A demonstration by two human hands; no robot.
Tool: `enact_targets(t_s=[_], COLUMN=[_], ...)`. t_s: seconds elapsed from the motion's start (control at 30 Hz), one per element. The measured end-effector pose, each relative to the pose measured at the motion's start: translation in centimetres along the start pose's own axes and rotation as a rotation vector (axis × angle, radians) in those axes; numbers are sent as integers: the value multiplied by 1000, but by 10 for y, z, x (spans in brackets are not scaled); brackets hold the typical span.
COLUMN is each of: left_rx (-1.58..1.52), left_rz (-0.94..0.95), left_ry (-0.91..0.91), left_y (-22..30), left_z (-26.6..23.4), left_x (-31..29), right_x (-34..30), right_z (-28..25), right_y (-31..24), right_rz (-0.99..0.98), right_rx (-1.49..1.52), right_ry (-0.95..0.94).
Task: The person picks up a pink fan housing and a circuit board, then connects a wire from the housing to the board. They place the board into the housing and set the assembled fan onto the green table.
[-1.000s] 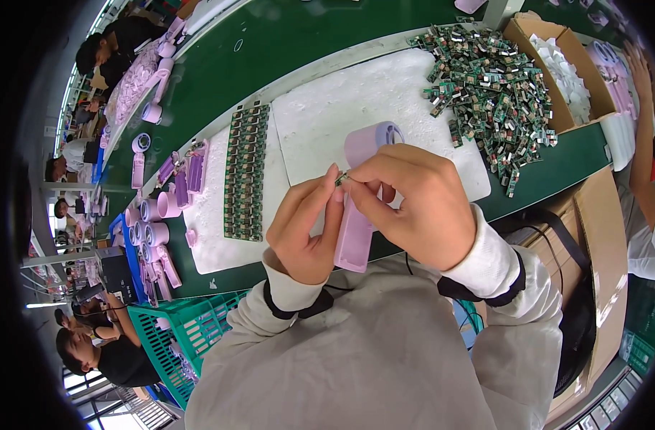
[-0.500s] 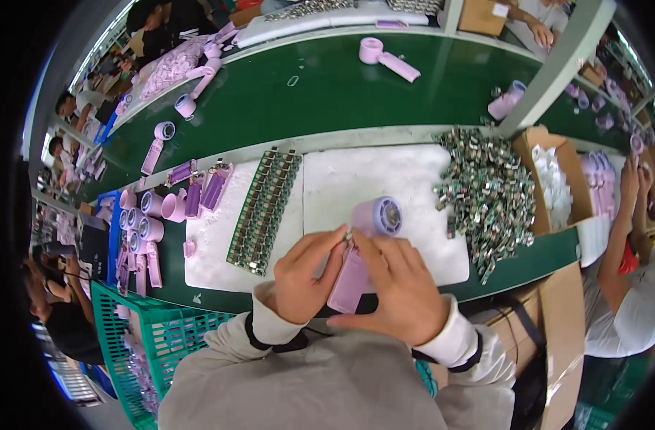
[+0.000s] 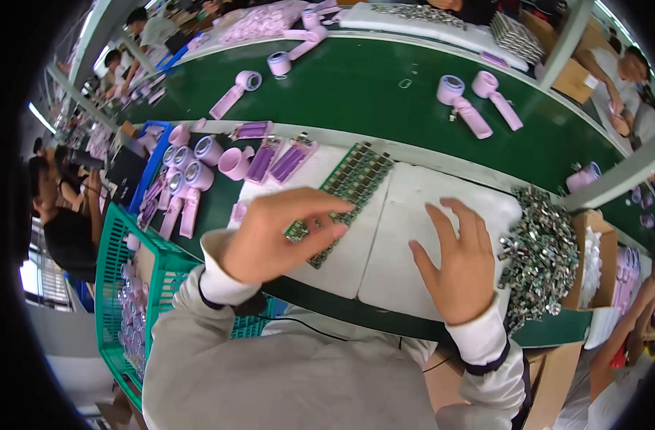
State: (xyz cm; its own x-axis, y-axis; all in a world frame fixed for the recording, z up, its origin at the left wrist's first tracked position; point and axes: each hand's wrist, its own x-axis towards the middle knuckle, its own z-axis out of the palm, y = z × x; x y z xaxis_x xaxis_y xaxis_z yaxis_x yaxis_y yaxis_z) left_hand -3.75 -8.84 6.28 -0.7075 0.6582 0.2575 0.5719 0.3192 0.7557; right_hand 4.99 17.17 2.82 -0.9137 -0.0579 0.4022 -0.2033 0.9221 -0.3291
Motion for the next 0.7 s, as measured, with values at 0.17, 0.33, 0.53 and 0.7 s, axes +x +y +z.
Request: enact_targets(t_s=[0.17,0.33,0.53,0.7], left_rx=[-156,694,1139,1284], left_rz=[-15,-383,-760,-457], left_ry=[207,383,81,-50], left_y=[-81,-216,-362,-349], left_z=[-71,-208,-236,-234], left_x=[51,113,103,114], right_x=[-29,-76,-122,-119], right_z=[-12,-31,-51,-59], right_y=[1,11,24,19], right_rz=[38,176,398,451], right_rx=[-5,-103,-144,-106], right_ry=[-86,-23,-2,66])
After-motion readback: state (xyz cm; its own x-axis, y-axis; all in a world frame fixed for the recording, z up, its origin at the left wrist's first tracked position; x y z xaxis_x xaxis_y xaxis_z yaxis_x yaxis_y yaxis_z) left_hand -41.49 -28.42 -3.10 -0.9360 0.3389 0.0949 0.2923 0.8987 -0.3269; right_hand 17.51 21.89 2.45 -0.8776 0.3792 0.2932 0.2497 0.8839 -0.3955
